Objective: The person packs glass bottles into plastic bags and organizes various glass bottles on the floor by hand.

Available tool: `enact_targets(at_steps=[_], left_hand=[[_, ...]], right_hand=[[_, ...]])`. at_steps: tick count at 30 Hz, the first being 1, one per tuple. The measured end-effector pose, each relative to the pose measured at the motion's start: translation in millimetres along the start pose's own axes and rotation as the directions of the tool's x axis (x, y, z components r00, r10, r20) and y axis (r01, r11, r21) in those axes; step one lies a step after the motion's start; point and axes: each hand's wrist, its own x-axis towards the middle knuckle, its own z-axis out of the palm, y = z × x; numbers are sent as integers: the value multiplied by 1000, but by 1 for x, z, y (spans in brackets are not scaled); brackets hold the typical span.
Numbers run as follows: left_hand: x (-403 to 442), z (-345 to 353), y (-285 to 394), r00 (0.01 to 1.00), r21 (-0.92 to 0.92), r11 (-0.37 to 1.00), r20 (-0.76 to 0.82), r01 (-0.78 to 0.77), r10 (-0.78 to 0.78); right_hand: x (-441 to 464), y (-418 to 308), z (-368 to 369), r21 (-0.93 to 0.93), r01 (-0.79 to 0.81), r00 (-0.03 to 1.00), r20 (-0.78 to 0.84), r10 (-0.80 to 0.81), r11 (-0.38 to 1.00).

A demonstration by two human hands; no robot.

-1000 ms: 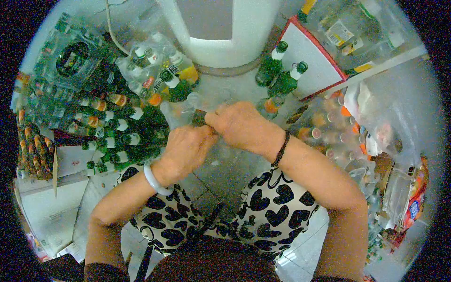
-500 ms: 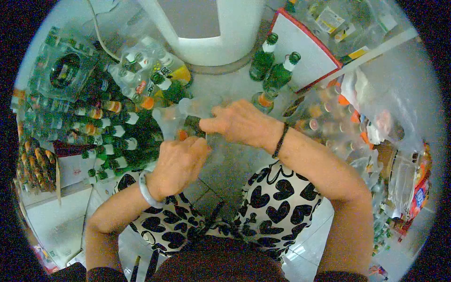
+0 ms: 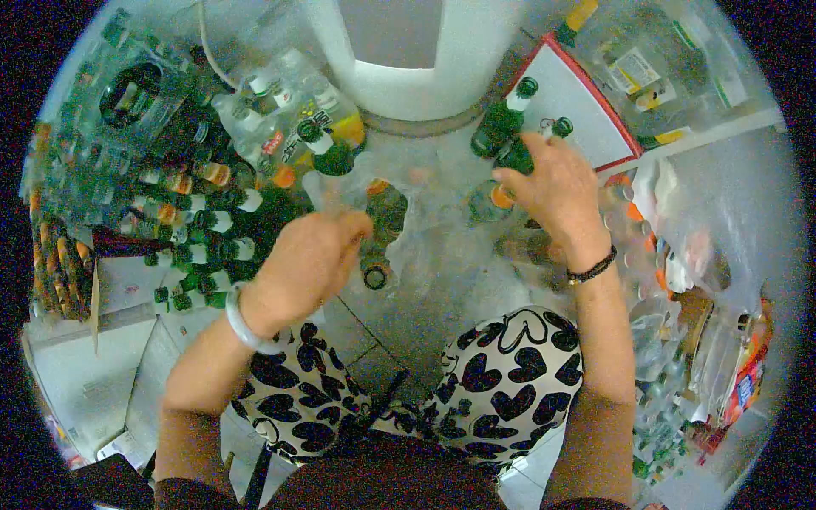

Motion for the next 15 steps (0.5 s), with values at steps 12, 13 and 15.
enact_targets(at_steps=[12,13,15], left_hand=[[54,18,8,974,359,920,209,-155,83],[55,20,9,972,357,921,223,-156,79],[56,21,9,964,320,927,235,-198,125]], right_hand=[[2,29,36,432,-77,888,439,-136,898],[3,31,38,452,-29,908,386,-166,891],[6,32,38,433,-23,880,437,-187,901]])
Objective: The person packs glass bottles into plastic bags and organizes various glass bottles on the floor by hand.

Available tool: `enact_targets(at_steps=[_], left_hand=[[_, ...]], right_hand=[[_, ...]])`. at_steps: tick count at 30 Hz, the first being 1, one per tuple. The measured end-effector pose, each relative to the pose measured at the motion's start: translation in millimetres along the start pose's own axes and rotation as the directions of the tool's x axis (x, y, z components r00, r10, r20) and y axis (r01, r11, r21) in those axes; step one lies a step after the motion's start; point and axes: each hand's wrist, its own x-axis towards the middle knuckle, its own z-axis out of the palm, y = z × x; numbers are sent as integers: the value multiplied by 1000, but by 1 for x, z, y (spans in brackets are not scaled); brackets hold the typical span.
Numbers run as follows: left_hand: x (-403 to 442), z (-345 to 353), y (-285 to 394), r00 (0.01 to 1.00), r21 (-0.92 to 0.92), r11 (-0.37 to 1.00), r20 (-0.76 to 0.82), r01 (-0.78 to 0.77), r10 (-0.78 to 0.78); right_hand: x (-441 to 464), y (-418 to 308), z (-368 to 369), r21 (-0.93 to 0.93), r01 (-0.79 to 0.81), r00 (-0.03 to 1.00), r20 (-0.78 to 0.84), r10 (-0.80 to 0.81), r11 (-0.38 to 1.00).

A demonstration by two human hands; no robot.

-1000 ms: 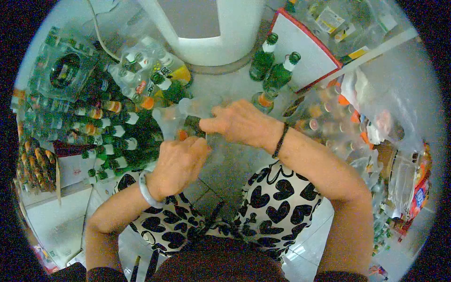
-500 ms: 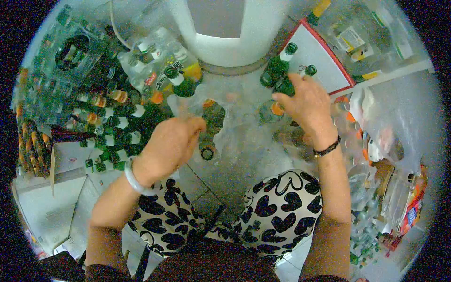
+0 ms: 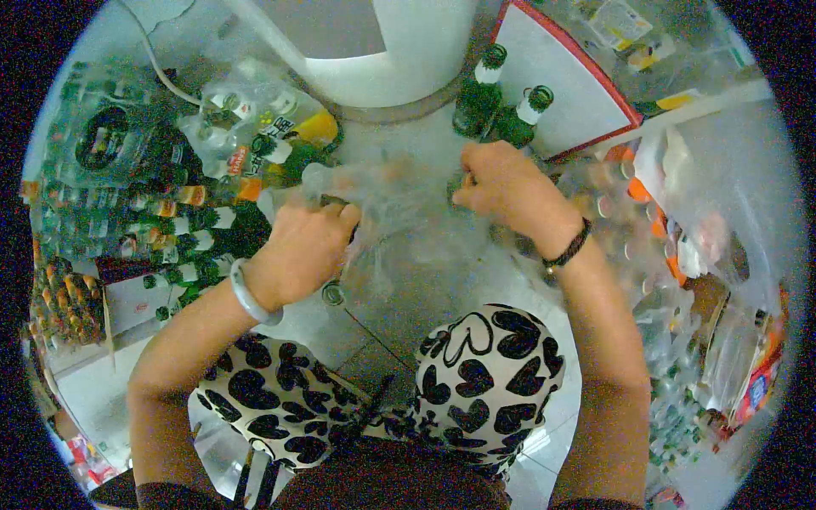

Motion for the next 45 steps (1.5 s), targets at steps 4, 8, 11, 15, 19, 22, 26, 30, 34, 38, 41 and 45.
enact_targets(at_steps=[4,8,11,15,19,22,26,30,34,38,41,45], left_hand=[[-3,0,5,998,-150,987,27,65,-61],[-4,7,10,989,-299,943,14,144,-146],[-7,16,8,968,-460,871,-88,169,-235],[-7,17,13,932,-565,795,-117,220,-342],[-10,13,18,934,-566,777,-33,276,-355],[-13,11,15,968,-492,843,-6,217,-252],[-11,23,-5,996,-625,775,44,91,-82],[-19,-13,-1,989,-799,583,133,149,-71],[-28,-2,19,996,-767,636,43,87,-84],[-21,23,50,915,-589,788,-194,181,-355],[-19,30,47,864,-573,810,-337,127,-374],[-24,30,45,840,-658,749,-358,83,-408]], right_hand=[[1,-3,-3,-66,36,996,82,-31,997],[-1,-5,-4,-50,50,994,101,-45,997],[3,-1,2,-3,126,992,28,-126,992],[16,-1,7,31,177,980,88,-179,984],[17,-6,6,-38,179,978,115,-174,983],[19,-1,12,-94,191,980,70,-185,977],[6,-13,4,-178,125,992,58,-116,976],[-7,-2,7,-255,69,997,-10,-74,964],[-27,-32,-22,-320,-3,1000,-31,-7,948],[-57,-88,-54,-315,-32,988,-156,-19,949],[-82,-112,-44,-189,-25,1000,-18,22,982],[-94,-115,51,6,-226,953,207,220,974]])
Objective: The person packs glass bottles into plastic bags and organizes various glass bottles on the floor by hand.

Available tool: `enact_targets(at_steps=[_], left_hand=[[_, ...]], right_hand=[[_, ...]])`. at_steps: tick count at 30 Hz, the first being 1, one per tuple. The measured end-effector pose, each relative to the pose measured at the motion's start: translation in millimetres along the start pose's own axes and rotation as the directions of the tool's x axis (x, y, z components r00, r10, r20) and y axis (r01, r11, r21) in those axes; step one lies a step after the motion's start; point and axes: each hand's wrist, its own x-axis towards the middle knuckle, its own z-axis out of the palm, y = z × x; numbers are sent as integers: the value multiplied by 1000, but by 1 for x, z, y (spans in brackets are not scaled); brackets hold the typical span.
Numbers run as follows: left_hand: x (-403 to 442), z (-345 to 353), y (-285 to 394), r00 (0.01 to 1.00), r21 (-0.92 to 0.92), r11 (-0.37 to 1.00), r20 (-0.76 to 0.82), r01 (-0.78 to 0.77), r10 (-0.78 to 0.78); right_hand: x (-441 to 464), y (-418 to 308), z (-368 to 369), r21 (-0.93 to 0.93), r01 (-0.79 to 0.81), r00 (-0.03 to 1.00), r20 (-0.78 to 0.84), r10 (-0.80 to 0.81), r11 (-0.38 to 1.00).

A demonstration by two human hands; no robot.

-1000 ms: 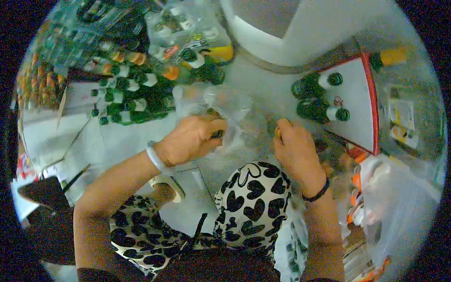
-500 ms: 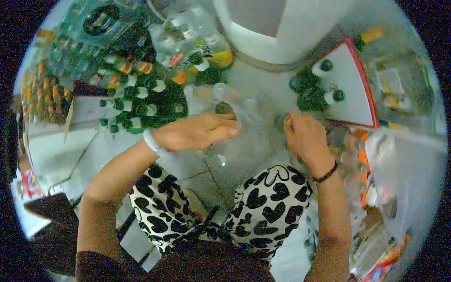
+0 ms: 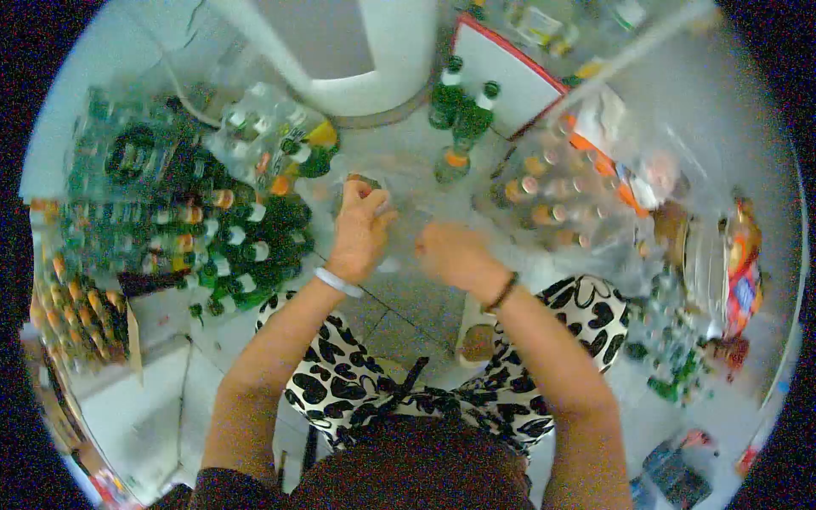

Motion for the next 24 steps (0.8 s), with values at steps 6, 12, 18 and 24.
enact_targets(at_steps=[6,12,18,24], left_hand=[[3,-7,5,983,185,965,55,-184,177],[8,-2,-2,983,155,971,30,-181,179],[15,-4,5,984,-61,985,76,164,-159],[25,1,-27,836,-356,774,388,524,-388]], right_hand=[[51,19,134,768,-167,939,-67,337,618],[71,-5,130,966,213,734,-258,628,147],[58,-6,122,906,111,900,83,428,-408],[48,3,115,844,166,866,123,485,-509]])
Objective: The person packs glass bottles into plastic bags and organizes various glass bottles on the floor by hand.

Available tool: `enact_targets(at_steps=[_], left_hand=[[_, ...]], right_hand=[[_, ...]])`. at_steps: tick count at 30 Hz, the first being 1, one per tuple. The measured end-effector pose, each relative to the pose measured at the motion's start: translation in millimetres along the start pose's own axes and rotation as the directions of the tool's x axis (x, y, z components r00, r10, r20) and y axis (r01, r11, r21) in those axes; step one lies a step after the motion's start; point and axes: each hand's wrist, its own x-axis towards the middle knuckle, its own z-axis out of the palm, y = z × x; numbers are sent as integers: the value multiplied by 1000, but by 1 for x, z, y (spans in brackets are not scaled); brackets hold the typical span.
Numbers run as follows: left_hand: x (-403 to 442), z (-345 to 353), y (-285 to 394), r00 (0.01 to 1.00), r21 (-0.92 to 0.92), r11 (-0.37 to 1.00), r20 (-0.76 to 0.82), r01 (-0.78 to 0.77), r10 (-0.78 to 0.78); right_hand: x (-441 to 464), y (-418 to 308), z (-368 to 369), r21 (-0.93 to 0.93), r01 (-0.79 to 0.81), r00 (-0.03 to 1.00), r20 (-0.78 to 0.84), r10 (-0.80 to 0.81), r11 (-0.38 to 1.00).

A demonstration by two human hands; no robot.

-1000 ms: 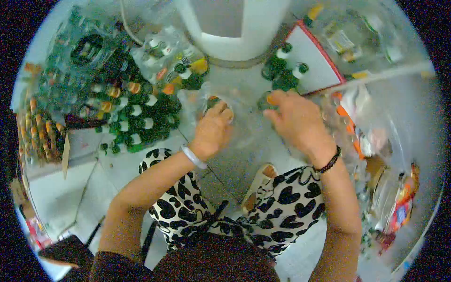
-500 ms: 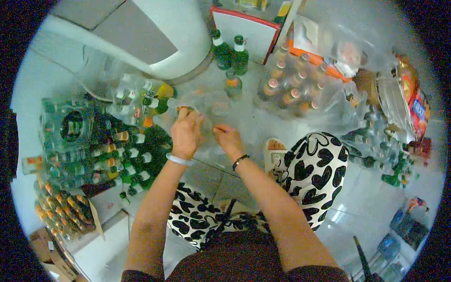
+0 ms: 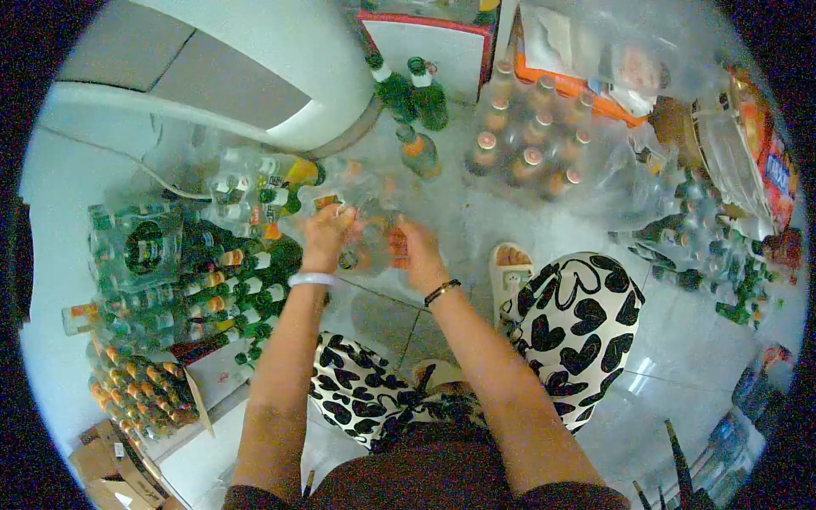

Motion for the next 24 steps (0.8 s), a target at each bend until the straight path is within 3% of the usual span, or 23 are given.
enact_targets(at_steps=[1,3,4,5,7,9,11,12,13,15,17,18,20,24], left_hand=[[1,-7,3,1000,7,1000,3,0,0],[4,-20,20,947,-185,959,280,213,-157],[3,-27,29,891,-324,895,427,307,-151],[1,-30,34,888,-315,898,434,308,-153],[-3,-31,42,850,-503,745,501,438,-161],[14,-25,27,863,-381,823,447,421,-234],[31,-16,14,860,-107,909,385,402,-335],[40,-12,16,858,-101,909,388,404,-338],[51,-9,18,834,90,899,344,427,-431],[58,-1,24,807,287,848,283,445,-519],[53,3,31,859,530,786,190,319,-476],[59,2,27,856,536,779,184,325,-483],[78,-2,16,786,945,327,196,8,-586],[97,-3,-14,792,958,284,146,35,-592]], right_hand=[[17,14,-18,16,-68,997,-27,69,998],[37,29,-33,42,-124,991,-51,127,991],[41,32,-33,52,-209,973,-87,213,976],[44,37,-34,66,-296,945,-122,302,953],[42,38,-22,103,-272,955,-97,282,957],[42,36,-16,133,-250,963,-68,260,959],[43,34,-18,175,-254,960,-72,270,951],[40,32,-19,182,-254,960,-73,271,950],[38,29,-20,216,-238,950,-150,273,947],[39,27,-25,259,-221,932,-228,283,940],[44,34,-32,259,-159,948,-231,221,953],[47,38,-34,266,-167,946,-228,230,949],[55,44,-36,298,-114,968,-183,174,948],[63,44,-38,301,-150,951,-216,221,942]])
